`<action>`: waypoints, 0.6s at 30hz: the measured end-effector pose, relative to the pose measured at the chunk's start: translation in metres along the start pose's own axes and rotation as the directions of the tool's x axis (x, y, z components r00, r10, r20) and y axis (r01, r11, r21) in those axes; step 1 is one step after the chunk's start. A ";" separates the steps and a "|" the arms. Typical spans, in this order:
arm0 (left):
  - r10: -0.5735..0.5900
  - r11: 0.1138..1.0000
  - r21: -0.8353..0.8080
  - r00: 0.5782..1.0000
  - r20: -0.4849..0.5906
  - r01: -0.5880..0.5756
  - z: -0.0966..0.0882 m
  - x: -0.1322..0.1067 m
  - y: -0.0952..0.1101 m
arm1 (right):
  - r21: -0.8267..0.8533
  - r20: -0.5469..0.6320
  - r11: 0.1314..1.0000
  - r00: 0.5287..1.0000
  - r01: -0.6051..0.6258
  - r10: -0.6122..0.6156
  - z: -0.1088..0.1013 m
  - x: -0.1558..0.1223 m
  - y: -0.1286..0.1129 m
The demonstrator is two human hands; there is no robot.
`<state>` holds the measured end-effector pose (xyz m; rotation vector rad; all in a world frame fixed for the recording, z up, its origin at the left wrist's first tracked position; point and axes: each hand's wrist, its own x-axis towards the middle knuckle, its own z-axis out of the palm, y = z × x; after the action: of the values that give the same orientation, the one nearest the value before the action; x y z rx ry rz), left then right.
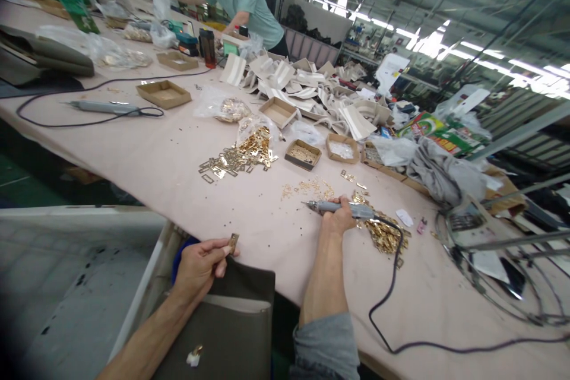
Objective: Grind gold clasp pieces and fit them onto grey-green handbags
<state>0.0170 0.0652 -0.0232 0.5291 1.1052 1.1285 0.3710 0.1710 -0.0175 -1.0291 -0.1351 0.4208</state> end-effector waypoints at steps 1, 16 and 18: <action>-0.001 1.000 0.000 1.000 -0.002 0.001 -0.001 0.001 -0.001 | 0.008 -0.016 1.000 1.000 0.001 0.000 0.000 0.000 0.000; 0.007 1.000 0.016 1.000 0.000 -0.007 0.003 -0.003 0.005 | 0.150 0.025 0.986 0.997 -0.074 0.071 0.005 -0.014 -0.012; 0.008 1.000 0.022 1.000 0.001 -0.008 0.002 -0.002 0.004 | 0.157 0.034 0.983 0.996 -0.090 0.086 0.006 -0.015 -0.013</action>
<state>0.0166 0.0649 -0.0186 0.5516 1.1166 1.1246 0.3591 0.1636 -0.0023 -0.8753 -0.0791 0.5180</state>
